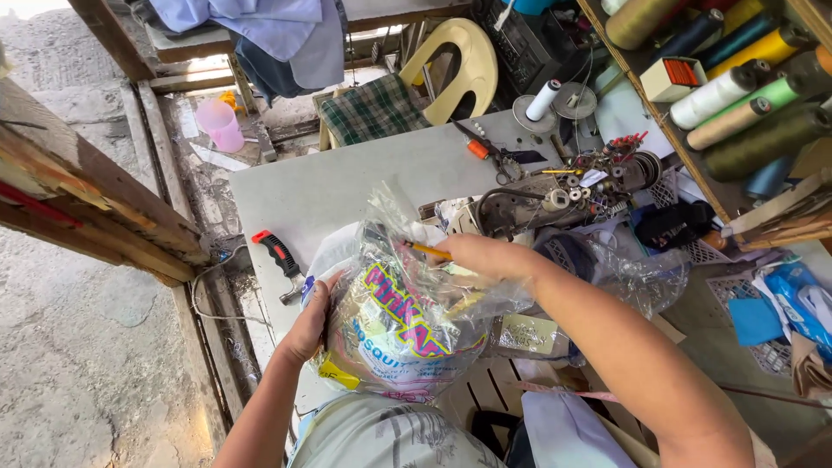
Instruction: The person marks a large sheet of brown paper with a pencil and then uses scissors to cut along the drawn lines. After cutting, the person moves to a cluttered sewing station, picks up a plastic bag containing a mosquito net, and writes on the bag with the pencil.
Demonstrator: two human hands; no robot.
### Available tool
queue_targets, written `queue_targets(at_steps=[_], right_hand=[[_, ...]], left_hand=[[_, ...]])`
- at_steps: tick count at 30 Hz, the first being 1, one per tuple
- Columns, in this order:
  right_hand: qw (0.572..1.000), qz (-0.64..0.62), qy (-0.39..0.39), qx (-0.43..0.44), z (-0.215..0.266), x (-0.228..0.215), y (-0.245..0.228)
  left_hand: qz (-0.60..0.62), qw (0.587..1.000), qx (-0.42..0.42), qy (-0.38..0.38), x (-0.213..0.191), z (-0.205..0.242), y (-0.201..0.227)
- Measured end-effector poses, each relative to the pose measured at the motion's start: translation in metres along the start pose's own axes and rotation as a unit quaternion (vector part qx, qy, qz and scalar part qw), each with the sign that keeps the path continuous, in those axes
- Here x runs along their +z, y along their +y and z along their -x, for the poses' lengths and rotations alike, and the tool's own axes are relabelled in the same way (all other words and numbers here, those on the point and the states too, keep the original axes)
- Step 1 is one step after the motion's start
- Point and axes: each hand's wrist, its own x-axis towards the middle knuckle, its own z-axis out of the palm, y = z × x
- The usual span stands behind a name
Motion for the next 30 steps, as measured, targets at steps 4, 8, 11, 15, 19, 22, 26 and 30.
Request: queue_targets(at_steps=[4, 8, 11, 15, 19, 22, 26, 30], right_hand=[[0.987, 0.094, -0.003, -0.128, -0.035, 0.049, 0.047], [0.993, 0.035, -0.016, -0.113, -0.026, 0.043, 0.016], [0.997, -0.014, -0.047, -0.067, -0.01, 0.031, 0.001], [0.96, 0.272, -0.066, 0.017, -0.015, 0.051, 0.018], [0.927, 0.373, 0.029, 0.021, -0.025, 0.049, 0.033], [0.934, 0.356, 0.025, -0.005, -0.016, 0.061, 0.015], [0.972, 0.23, -0.037, -0.014, 0.008, 0.041, -0.021], [0.995, 0.095, 0.033, -0.011, 0.015, 0.02, -0.033]], left_hand=[[-0.022, 1.0, -0.008, -0.005, -0.006, 0.0, -0.007], [-0.017, 1.0, -0.006, 0.004, -0.006, 0.003, -0.008], [-0.02, 1.0, -0.002, 0.015, -0.006, 0.001, -0.014], [-0.047, 0.999, 0.005, 0.024, 0.015, 0.013, 0.012], [-0.071, 0.997, 0.007, 0.029, 0.027, 0.013, 0.016], [-0.076, 0.996, 0.013, 0.044, 0.027, 0.014, 0.01], [-0.033, 0.998, 0.01, 0.051, 0.022, 0.009, 0.001], [-0.007, 0.998, 0.003, 0.063, 0.022, 0.005, -0.008]])
